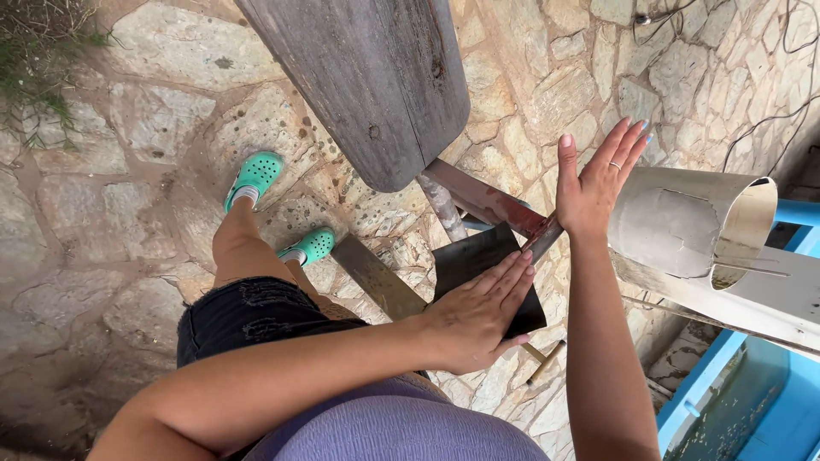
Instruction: Wet sanding a metal frame with sandpaper and water
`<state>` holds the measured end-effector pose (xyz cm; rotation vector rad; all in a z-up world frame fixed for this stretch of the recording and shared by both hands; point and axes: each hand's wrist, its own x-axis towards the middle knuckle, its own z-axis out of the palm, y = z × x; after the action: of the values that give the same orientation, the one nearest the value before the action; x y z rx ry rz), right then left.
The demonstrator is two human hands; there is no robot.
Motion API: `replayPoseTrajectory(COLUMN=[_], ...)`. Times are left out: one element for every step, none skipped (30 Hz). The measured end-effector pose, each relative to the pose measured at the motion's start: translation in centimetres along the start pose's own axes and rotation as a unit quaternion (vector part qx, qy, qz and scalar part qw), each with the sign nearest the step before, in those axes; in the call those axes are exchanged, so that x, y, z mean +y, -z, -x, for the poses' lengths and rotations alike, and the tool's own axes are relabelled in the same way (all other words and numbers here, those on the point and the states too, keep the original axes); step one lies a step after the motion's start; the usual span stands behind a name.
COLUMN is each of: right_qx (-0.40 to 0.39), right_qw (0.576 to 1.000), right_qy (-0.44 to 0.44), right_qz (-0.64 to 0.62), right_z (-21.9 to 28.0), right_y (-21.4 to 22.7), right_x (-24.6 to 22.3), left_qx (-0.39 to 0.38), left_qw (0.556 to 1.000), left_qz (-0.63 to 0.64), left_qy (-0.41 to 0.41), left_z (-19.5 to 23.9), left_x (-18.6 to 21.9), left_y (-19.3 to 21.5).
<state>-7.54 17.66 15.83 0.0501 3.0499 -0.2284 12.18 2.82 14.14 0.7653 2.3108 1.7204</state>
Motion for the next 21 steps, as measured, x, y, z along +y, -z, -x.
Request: replayPoseTrajectory(right_qx=[0.003,-0.002,-0.007,-0.008,-0.007,-0.002,0.002,0.0,-0.002,-0.001,-0.002,-0.004,-0.004,0.001,0.006,0.012,0.012,0.017,0.028,0.037,0.046], right_qw=[1.0,1.0,1.0,1.0,1.0,1.0,1.0,1.0,1.0,1.0,1.0,1.0,1.0,1.0,1.0,1.0,1.0,1.0,0.999,0.999,0.998], right_qy=[0.001,-0.001,-0.003,-0.004,-0.004,-0.004,-0.005,-0.006,-0.007,-0.008,-0.006,-0.008,-0.011,-0.009,-0.008,-0.012,-0.006,0.001,-0.004,0.004,0.011], right_qz=[0.0,0.002,0.004,0.005,0.013,0.019,0.019,0.017,0.015,0.014,0.013,0.012,0.011,0.019,0.027,0.021,0.009,-0.007,-0.018,-0.028,-0.038], right_z=[-0.3,-0.2,-0.1,0.1,0.3,0.3,0.7,0.9,1.2,0.9,0.7,0.9,0.8,0.5,0.3,0.4,0.4,0.2,-0.1,0.0,0.1], right_y=[0.1,0.3,0.4,0.5,0.6,0.8,1.1,1.4,1.6,1.5,1.5,1.3,1.0,0.8,0.8,0.7,0.7,0.4,-0.1,-0.3,-0.5], right_x=[0.0,0.2,0.3,0.3,0.4,0.4,0.3,0.1,-0.1,0.0,0.0,0.2,0.3,0.5,0.6,0.9,1.1,1.1,1.0,1.3,1.7], left_qx=[0.001,-0.017,-0.036,-0.036,-0.039,-0.044,-0.045,-0.071,-0.098,-0.099,-0.085,-0.074,-0.078,-0.057,-0.037,-0.042,-0.072,-0.103,-0.111,-0.167,-0.222], left_qw=[1.0,1.0,0.999,0.999,0.999,0.998,0.998,0.996,0.992,0.992,0.994,0.996,0.996,0.997,0.999,0.998,0.996,0.993,0.993,0.975,0.942], left_qz=[-0.002,0.001,0.003,0.005,0.018,0.028,0.027,0.049,0.071,0.07,0.058,0.047,0.047,0.041,0.036,0.029,0.047,0.059,0.046,0.146,0.244], left_qy=[-0.003,-0.014,-0.025,-0.026,-0.02,-0.019,-0.023,-0.021,-0.02,-0.02,-0.021,-0.022,-0.022,-0.02,-0.018,-0.023,-0.02,-0.017,-0.023,0.019,0.061], left_z=[-0.8,-1.4,-1.9,-2.4,-3.0,-3.8,-2.5,-1.2,0.1,-0.4,-0.8,-0.9,-2.0,-3.2,-4.5,-3.1,-1.7,-0.4,0.7,1.7,2.8], left_x=[-0.5,-0.7,-0.9,-1.1,-1.1,-1.3,-0.8,-0.4,0.0,-0.1,-0.2,-0.2,-0.6,-1.0,-1.3,-0.9,-0.4,-0.4,-0.3,0.4,1.2], left_y=[-0.1,-0.4,-0.7,-1.0,-1.2,-1.4,-0.9,-0.4,0.0,0.1,0.1,-0.1,-0.7,-1.2,-1.8,-1.1,-0.4,0.6,3.3,5.5,7.6])
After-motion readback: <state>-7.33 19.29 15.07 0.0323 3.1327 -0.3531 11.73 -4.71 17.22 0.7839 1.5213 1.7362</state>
